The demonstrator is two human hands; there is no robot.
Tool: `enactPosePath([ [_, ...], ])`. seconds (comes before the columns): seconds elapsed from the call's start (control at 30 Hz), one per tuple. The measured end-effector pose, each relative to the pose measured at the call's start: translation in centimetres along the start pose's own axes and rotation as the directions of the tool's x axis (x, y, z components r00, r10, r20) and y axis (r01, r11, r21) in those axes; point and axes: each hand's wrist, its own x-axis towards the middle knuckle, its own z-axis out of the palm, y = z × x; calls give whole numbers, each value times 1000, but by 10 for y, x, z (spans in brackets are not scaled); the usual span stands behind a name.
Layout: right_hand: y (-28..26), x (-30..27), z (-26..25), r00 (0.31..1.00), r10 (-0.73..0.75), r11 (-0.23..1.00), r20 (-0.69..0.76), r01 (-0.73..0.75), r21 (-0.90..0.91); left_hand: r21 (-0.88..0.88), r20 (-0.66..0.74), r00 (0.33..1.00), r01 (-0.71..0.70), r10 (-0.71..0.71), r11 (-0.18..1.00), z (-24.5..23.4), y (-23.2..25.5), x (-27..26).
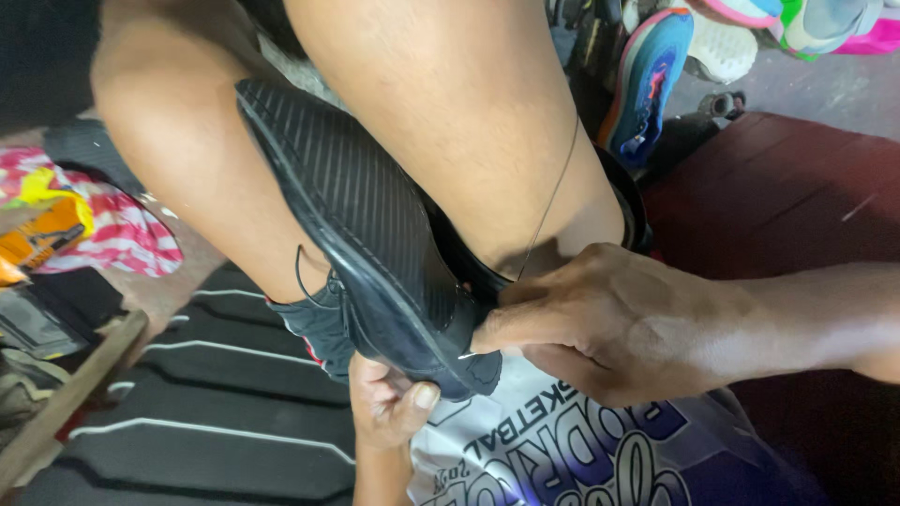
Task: The person sits on the floor and sews the sole of a black shoe using a needle and thread. They repeatedly push the needle through the shoe's edge and pull the thread to stitch the sole.
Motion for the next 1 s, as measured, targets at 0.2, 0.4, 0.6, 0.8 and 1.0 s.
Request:
enactPosePath([
  [0.2,7,0,-4,999,-33,994,-40,28,-109,510,111,993,-16,-47,860,11,34,18],
  [0.4,18,6,-14,998,-8,990,-57,0,-144,689,231,970,-110,-73,717,6,32,51],
  [0.6,35,4,-10,994,-64,995,-83,57,-87,695,195,977,-78,-82,715,6,19,53],
  [0.8,24,-7,-6,995,80,994,65,-75,-73,802,230,972,-213,42,559,8,23,31],
  [1.0,18,-7,-15,998,-53,947,-39,38,-318,808,269,954,-299,133,507,11,7,54],
])
